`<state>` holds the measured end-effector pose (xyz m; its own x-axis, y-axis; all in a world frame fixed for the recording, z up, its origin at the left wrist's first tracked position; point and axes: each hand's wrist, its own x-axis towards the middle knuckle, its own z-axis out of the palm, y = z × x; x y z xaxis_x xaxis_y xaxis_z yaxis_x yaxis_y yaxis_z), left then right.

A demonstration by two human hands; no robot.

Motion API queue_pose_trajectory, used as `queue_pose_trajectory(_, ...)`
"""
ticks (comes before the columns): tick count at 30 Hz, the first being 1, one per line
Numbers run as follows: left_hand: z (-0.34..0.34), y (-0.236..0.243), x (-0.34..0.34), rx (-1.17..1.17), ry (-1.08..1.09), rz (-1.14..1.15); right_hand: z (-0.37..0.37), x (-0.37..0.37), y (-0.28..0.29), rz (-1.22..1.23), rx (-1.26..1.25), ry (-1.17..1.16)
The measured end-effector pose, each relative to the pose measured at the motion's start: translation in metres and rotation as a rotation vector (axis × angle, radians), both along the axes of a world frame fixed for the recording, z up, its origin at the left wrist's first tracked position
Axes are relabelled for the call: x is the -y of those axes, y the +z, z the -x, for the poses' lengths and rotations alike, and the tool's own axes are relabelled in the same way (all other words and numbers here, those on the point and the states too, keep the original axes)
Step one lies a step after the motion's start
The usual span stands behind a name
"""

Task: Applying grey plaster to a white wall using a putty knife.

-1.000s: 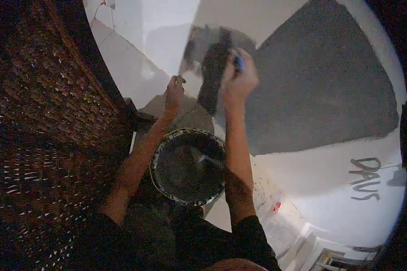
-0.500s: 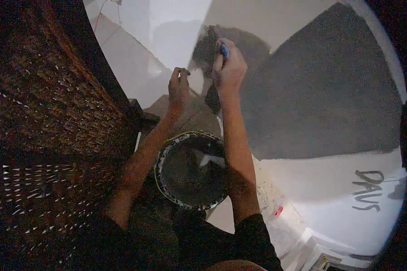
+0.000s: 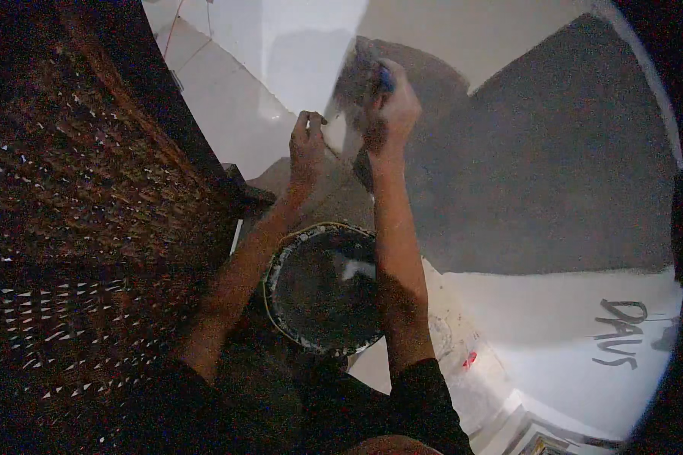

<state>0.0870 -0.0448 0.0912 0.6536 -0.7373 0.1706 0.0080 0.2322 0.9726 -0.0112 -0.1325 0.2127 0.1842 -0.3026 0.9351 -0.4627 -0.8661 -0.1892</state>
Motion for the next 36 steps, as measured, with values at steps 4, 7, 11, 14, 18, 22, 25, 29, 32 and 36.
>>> queue_pose_trajectory(4, -0.013, 0.054, -0.013, -0.144, -0.011, -0.224, 0.035, -0.039, 0.002, -0.218, 0.413, -0.086)
queue_pose_trajectory(7, -0.019, 0.011, -0.01, -0.106, 0.004, -0.182, 0.045, -0.05, 0.001, -0.238, 0.508, -0.051)
queue_pose_trajectory(11, -0.004, -0.005, -0.001, 0.075, 0.078, 0.031, 0.009, -0.03, 0.005, -0.248, 0.171, -0.077)
queue_pose_trajectory(14, 0.004, -0.005, 0.002, 0.025, 0.038, 0.051, -0.007, -0.024, 0.003, -0.055, 0.003, -0.016)
queue_pose_trajectory(18, -0.001, 0.001, -0.013, 0.041, 0.021, 0.132, 0.029, -0.048, -0.009, -0.232, 0.456, -0.052)
queue_pose_trajectory(22, -0.006, 0.02, -0.009, 0.067, 0.056, -0.005, 0.058, -0.055, -0.007, -0.325, 0.755, 0.039)
queue_pose_trajectory(25, -0.009, 0.057, -0.009, -0.495, -0.165, -0.479, 0.044, -0.036, 0.003, -0.082, 0.238, -0.053)
queue_pose_trajectory(29, 0.02, 0.013, -0.007, 0.042, 0.053, 0.079, 0.033, -0.038, 0.014, -0.066, -0.004, -0.059)
queue_pose_trajectory(32, 0.004, -0.019, 0.003, -0.067, -0.119, 0.09, 0.06, -0.058, 0.007, -0.103, 0.313, -0.185)
queue_pose_trajectory(36, 0.015, 0.009, -0.003, 0.031, 0.01, 0.011, 0.091, -0.086, 0.008, -0.189, 0.746, -0.012)
